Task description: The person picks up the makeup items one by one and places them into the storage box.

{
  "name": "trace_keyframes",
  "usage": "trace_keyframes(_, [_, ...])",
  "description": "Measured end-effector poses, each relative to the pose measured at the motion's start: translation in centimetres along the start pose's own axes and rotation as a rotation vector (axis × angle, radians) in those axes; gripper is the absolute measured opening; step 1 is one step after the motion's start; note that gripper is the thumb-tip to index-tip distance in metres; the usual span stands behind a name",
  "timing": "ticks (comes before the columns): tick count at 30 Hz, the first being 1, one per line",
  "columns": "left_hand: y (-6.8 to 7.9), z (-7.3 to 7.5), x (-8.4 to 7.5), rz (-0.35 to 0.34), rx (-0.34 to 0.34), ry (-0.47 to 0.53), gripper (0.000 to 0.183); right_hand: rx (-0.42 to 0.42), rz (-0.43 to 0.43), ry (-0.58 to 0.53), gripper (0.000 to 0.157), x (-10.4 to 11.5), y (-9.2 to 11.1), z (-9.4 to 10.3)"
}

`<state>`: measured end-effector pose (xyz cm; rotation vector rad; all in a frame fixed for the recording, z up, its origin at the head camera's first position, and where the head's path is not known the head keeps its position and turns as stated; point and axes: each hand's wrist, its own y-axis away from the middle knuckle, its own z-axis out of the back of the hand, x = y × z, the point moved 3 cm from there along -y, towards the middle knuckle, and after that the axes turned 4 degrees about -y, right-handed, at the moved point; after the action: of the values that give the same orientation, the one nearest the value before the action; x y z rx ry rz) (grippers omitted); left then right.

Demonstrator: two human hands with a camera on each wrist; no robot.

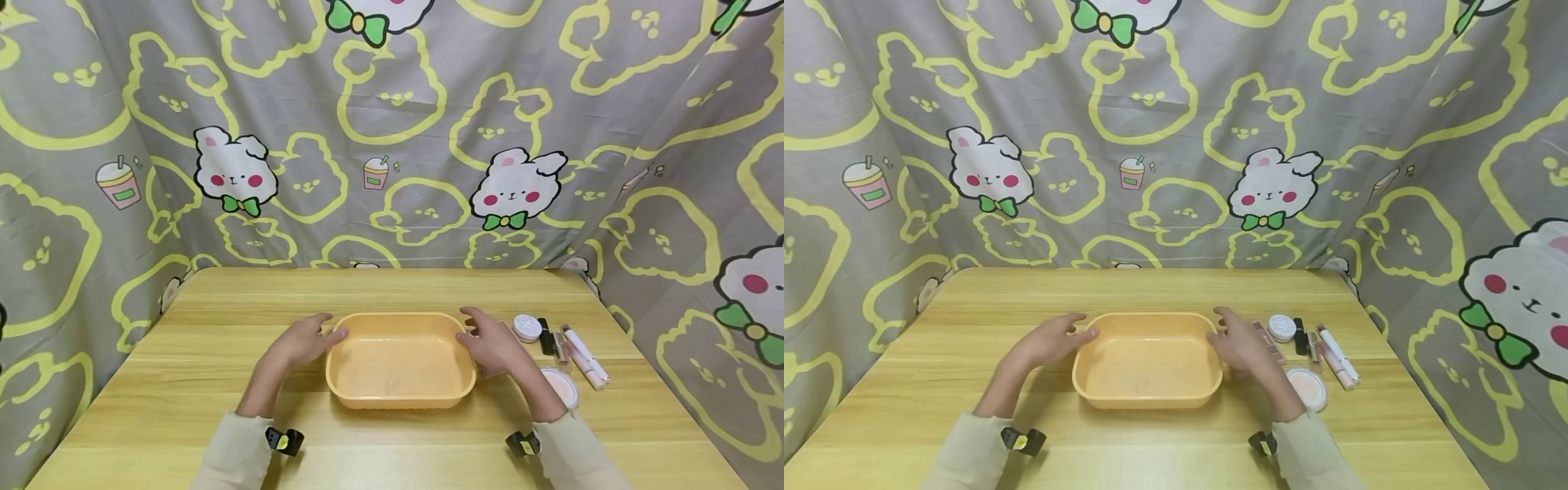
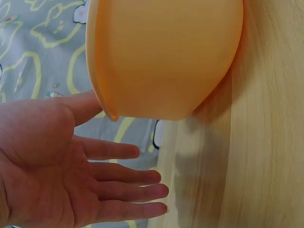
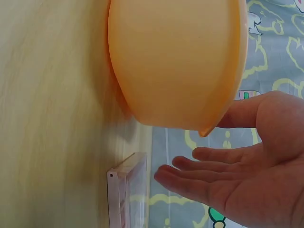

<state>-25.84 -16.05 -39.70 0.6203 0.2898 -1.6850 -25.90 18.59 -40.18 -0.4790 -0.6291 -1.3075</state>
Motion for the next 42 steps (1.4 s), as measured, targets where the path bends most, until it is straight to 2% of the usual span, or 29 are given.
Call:
trace_keyframes(8, [0.0, -0.1, -0.5, -0.023, 0.019, 0.017, 0.061, 0.034, 0.014, -0.105, 0.049, 0.2, 0.1, -0.5])
trace_keyframes(13, [-0.1, -0.3, -0.5, -0.055, 0.046, 0.077, 0.051, 0.043, -0.002, -0.150, 0.047, 0.2, 0.2, -0.6])
trace_keyframes(18, [-0.2, -0.6, -0.3, -0.065, 0.072, 0.201, 0.042, 0.041, -0.043, -0.163, 0.043, 0.1, 0.3, -0.5])
trace_keyframes(24, [-0.6, -1.1, 0.2, -0.022, 0.127, 0.417, 0.038, 0.043, -0.071, -0.183, 0.040, 0.0, 0.4, -0.5])
trace_keyframes(30, [-1.0, -1.6, 0.7, -0.001, 0.171, 0.560, 0.036, 0.040, -0.066, -0.214, 0.039, 0.0, 0.3, -0.5])
trace_keyframes(34, [-1.2, -1.9, 0.8, 0.000, 0.166, 0.611, 0.036, 0.025, -0.055, -0.217, 0.038, 0.0, 0.1, -0.5])
trace_keyframes(42, [-1.4, -2.3, 0.7, 0.024, 0.123, 0.628, 0.039, -0.008, -0.051, -0.191, 0.037, -0.1, -0.1, -0.5])
